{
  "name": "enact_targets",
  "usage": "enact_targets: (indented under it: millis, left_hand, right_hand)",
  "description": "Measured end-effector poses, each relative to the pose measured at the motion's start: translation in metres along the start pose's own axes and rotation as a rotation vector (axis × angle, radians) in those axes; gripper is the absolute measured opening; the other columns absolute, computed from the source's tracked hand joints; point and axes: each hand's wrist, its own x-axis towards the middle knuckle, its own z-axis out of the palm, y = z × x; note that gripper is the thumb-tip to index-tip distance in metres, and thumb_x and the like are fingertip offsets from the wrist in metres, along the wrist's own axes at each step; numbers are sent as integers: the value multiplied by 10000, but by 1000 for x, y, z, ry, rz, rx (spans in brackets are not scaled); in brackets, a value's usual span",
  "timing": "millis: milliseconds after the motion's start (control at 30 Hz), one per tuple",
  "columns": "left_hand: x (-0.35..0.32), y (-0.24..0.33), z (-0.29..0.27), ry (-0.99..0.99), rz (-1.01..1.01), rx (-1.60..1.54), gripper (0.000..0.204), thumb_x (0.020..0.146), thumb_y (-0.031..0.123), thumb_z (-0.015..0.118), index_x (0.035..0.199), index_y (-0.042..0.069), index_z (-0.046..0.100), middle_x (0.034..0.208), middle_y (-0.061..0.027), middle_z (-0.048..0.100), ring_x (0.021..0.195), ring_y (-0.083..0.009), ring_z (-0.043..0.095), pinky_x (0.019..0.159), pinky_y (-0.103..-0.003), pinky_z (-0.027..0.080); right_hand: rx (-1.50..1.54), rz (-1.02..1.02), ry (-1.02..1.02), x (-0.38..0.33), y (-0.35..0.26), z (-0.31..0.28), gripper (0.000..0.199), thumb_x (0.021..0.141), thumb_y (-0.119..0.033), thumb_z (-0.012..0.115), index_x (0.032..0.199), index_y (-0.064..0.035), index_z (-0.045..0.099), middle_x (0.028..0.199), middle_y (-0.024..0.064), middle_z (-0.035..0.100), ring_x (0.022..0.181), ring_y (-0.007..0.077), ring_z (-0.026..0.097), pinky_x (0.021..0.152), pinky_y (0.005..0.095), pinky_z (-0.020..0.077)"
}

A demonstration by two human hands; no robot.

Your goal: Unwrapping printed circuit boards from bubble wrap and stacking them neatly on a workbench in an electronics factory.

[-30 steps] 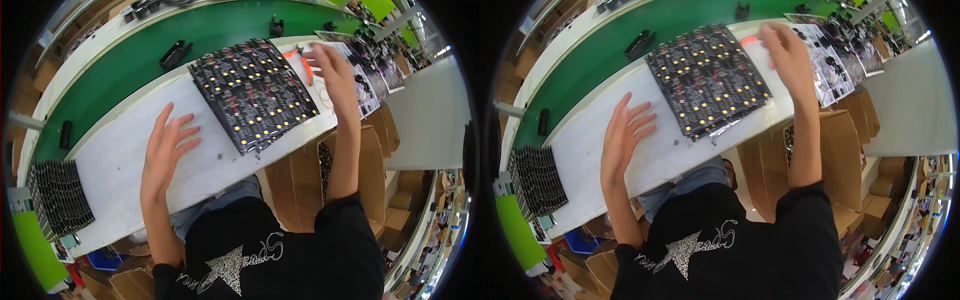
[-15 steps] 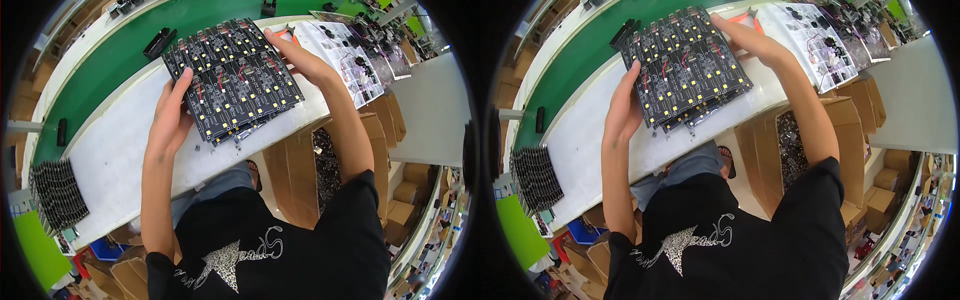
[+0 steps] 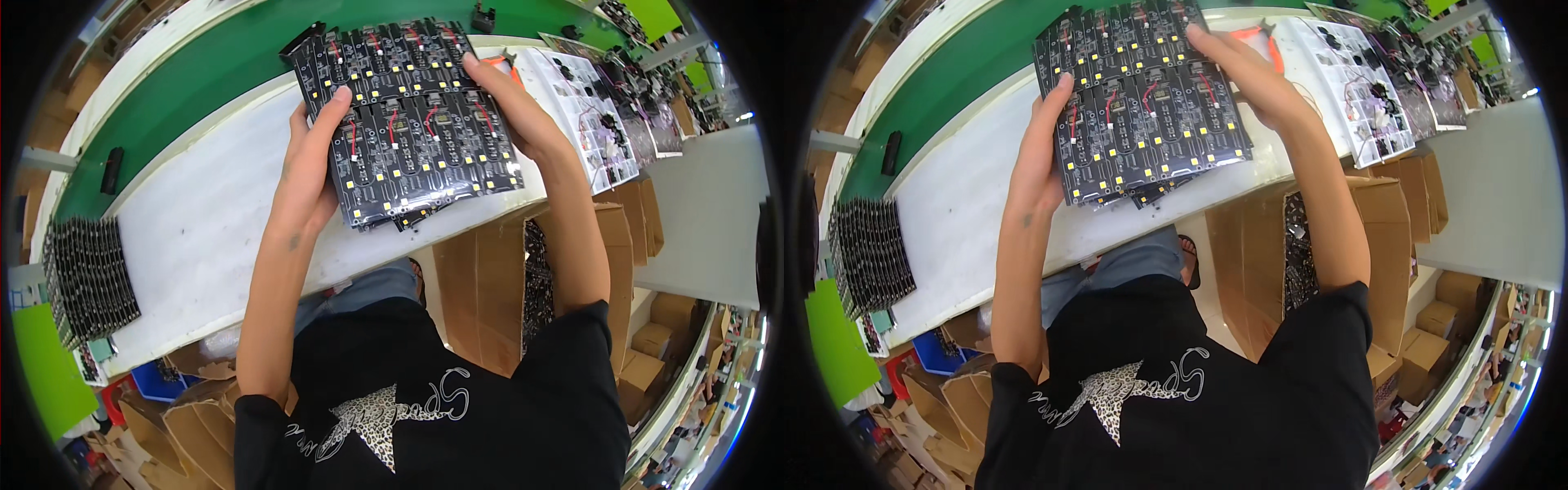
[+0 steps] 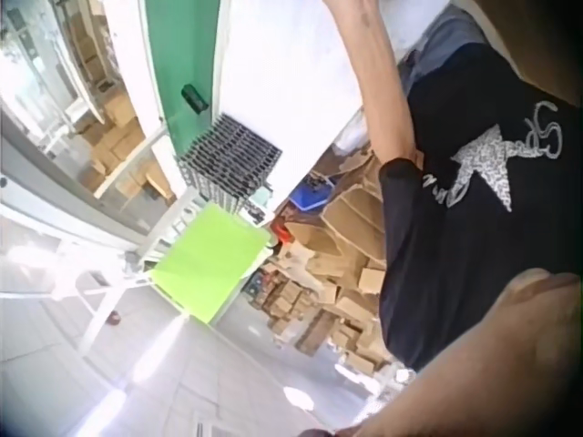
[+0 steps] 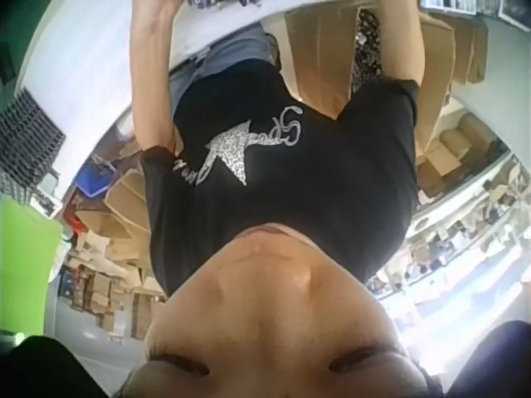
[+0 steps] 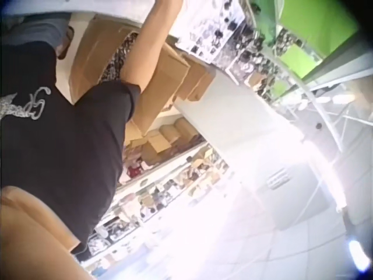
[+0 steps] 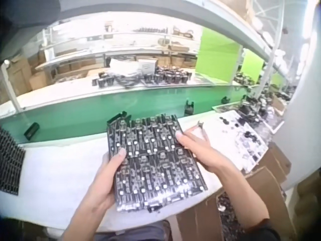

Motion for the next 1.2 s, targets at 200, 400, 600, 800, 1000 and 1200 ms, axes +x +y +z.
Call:
enact_targets:
  millis: [200,400,600,800,1000,1200]
  left_hand:
    - [-19,42,-18,13,174,75,577,868,321,667,1283,6,420,1099,-110,582,939,-143,617,786,-279,523]
    - [-45,97,-67,203,404,269,502,852,290,635,1252,44,457,1044,-80,600,847,-126,634,716,-247,524]
    - [-57,106,-152,231,777,511,680,793,185,607,1388,-2,337,1277,-120,496,1154,-215,486,1040,-324,332]
    - [-79,71,-187,174,747,566,771,724,182,681,1370,-9,307,1158,-117,546,1021,-193,550,937,-350,442]
    - [-84,59,-184,119,883,522,854,860,429,626,1488,51,187,1344,-73,455,1194,-196,477,994,-343,406]
    - [-89,58,-177,203,622,330,1107,693,612,668,1476,-1,179,1376,-100,421,1219,-200,457,1017,-350,394]
  right_hand:
    - [138,-233,8,-19,-46,46,503,917,-467,561,1159,-27,586,1068,48,642,936,84,599,838,227,456]
    - [188,-491,-30,-11,-65,127,462,976,-324,517,1281,18,458,962,117,611,833,121,560,723,245,462]
    - [166,-931,-80,17,-43,195,678,909,-403,595,1371,24,342,1230,120,514,1078,166,524,962,306,401]
    - [13,-1128,113,14,-13,211,943,760,-523,696,1399,54,312,1444,225,331,1305,332,396,1042,428,361]
    - [188,-883,-10,-19,-13,211,788,926,-452,452,1494,-14,125,1456,191,333,1332,280,354,1093,387,273]
    - [507,-587,59,-27,-13,237,953,902,-731,178,1478,29,166,1481,185,321,1368,284,312,1129,387,194]
